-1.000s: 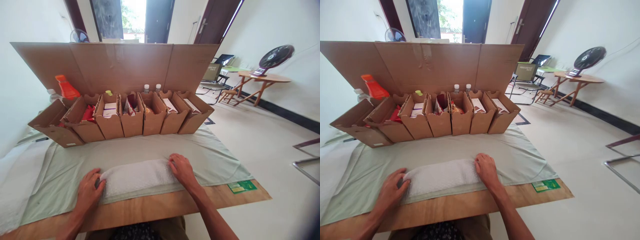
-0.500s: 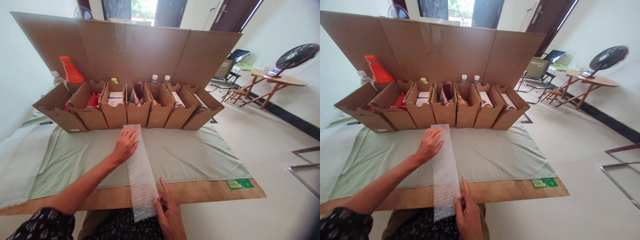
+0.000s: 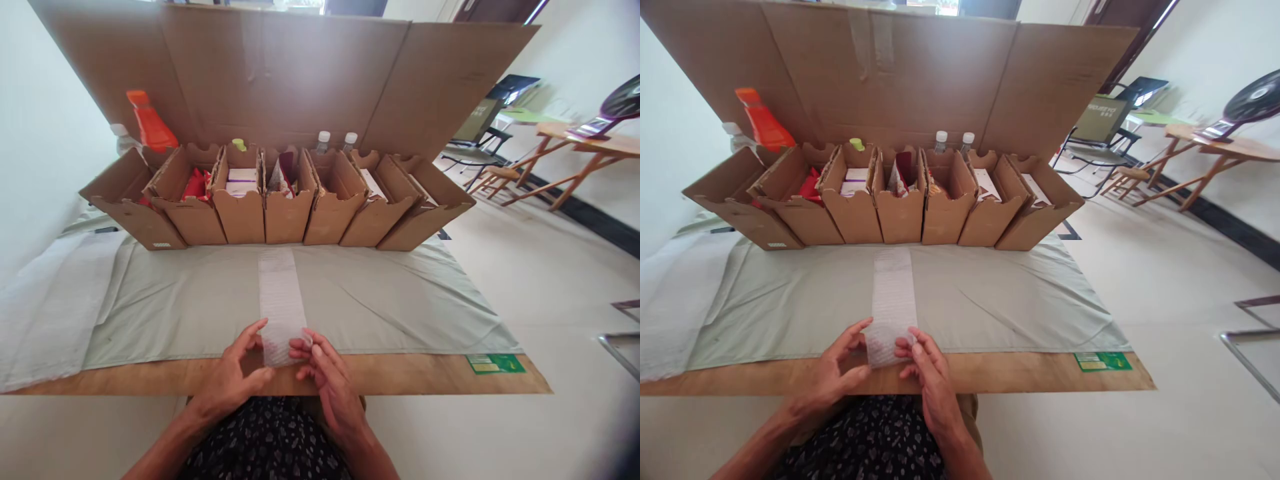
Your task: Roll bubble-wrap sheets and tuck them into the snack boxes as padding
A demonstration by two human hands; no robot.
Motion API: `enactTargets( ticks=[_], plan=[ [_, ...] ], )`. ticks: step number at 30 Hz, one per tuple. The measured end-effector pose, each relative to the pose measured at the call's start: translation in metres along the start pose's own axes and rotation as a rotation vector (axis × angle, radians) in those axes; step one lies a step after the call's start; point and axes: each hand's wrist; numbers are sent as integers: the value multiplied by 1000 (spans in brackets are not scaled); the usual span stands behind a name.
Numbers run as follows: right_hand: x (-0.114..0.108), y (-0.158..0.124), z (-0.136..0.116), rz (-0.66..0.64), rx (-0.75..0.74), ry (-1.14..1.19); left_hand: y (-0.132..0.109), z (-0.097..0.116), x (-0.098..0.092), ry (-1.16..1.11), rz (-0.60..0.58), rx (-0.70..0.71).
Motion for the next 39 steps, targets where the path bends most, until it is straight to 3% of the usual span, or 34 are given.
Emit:
enactTargets(
  ticks=[3,6,8,12,14,18,21,25,30,36,39],
  plan=[
    [0,7,1,-21,0,-69,13,1,12,192,132,-25],
    [-8,3,1,-7,-76,-254,20,0,18,322,180,21],
    [-16,-1,1,51,-207,-470,22,-3,18,381,186,57],
    [-28,-1,2,160,-630,-978,25,-12,17,471,164,107],
    [-30,4,3,92,-750,-1193,28,-16,17,530,157,106],
    [-28,13,5,-10,-797,-1456,25,-16,16,624,202,195],
    [-25,14,4,50,-879,-1466,11,-7,13,625,206,384],
    [-22,13,-4,24,-885,-1386,-7,4,14,589,58,540],
    [-19,19,-7,-17,-776,-1294,-6,0,18,471,130,378],
    [-24,8,4,272,-920,-1234,13,-11,15,504,173,286],
    [-23,6,6,170,-951,-1360,20,-14,15,523,188,291]
  ],
)
Point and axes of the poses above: each hand's wrist, its own y-axis towards the middle knuckle, its own x-axis out of the palm, z = x × y, and after that the axes turned 14 degrees about -y, right-handed
